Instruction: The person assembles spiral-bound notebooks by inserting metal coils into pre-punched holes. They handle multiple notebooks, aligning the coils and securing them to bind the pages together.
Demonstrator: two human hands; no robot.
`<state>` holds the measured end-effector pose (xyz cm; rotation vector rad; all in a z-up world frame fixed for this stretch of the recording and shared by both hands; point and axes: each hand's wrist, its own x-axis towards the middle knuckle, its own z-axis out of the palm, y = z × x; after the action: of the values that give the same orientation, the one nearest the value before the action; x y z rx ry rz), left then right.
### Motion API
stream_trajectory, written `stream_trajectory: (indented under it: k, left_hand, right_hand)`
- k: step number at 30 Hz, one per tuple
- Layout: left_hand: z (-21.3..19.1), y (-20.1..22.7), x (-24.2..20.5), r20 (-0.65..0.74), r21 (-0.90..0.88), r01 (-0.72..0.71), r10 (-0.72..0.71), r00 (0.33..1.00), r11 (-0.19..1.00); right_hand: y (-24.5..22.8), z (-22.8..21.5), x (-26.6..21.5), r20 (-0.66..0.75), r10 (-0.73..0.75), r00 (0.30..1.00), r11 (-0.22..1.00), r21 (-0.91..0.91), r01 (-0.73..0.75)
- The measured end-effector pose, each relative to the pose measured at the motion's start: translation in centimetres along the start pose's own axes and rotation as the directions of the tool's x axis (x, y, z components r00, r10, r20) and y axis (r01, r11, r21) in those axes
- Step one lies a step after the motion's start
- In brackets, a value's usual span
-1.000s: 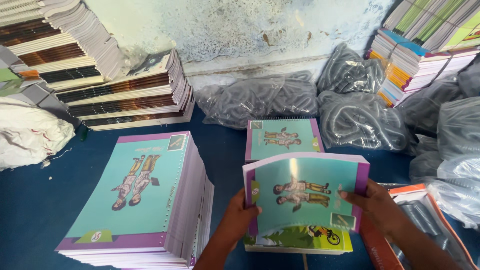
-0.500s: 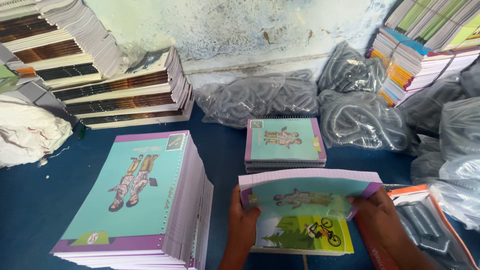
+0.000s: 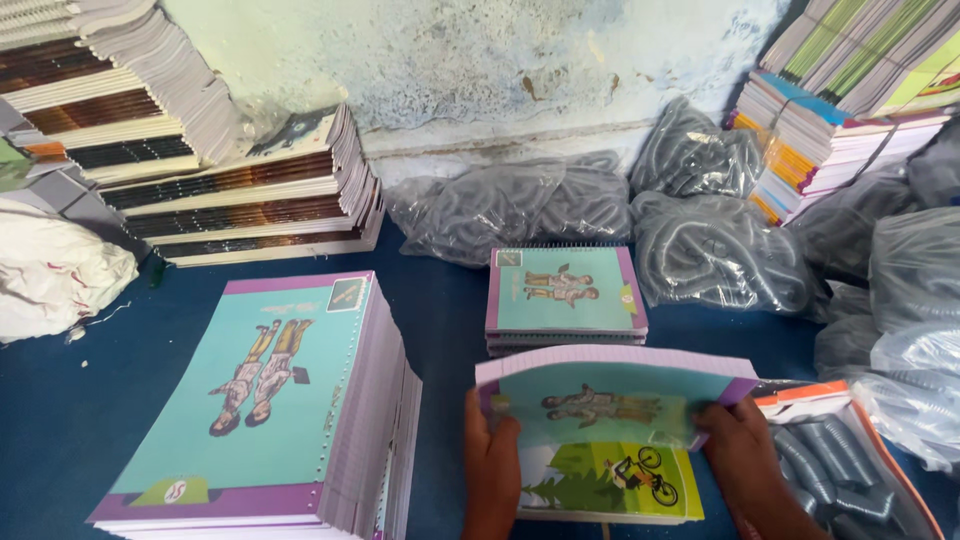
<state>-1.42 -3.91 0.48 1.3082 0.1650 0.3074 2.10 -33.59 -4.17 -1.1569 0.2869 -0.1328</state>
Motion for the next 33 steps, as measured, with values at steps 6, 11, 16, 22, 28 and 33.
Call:
stream_trajectory:
  k: [6, 11, 16, 22, 28, 33]
  left_hand:
    - [-0.2, -0.5, -0.8, -0.05, 0.005, 0.016, -0.016, 0.999, 1.0]
    - [0.8, 0.0, -1.0, -0.08, 0.003, 0.031, -0.03, 0.996, 1.0]
    - [1.3, 0.6, -0.8, -0.095, 0.048, -0.036, 0.041, 0.995, 0.998]
    - [0.6, 0.3, -0.3, -0.092, 0.07, -0.016, 0.022, 0.995, 0.997]
    - [-0.1, -0.6, -0.2, -0.07, 0.008, 0.014, -0.013, 0.997, 1.0]
    - [0.3, -0.2, 0.2, -0.097, 0.002, 0.016, -0.016, 0.995, 1.0]
  right_hand:
    - [-1.9, 1.7, -2.4, -0.019, -0.006, 1.0, 0.997, -0.083, 0.005]
    - [-1.9, 2.0, -2.6, -0.017, -0.064, 0.998, 0.964, -0.261, 0.057]
    - [-1.9, 2.0, -2.3, 0.033, -0.137, 0.99, 0.955, -0.261, 0.141]
    - [-1.1, 1.1, -1.8, 0.0, -0.112, 0.994, 0.951, -0.288, 0.108]
    - [1.7, -0.6, -0.2, 0.002, -0.124, 0.992, 0.891, -0.44, 0.113]
    - [-0.1, 0.1, 0.2, 0.007, -0.06, 0.998, 0.95, -0.307, 0.06]
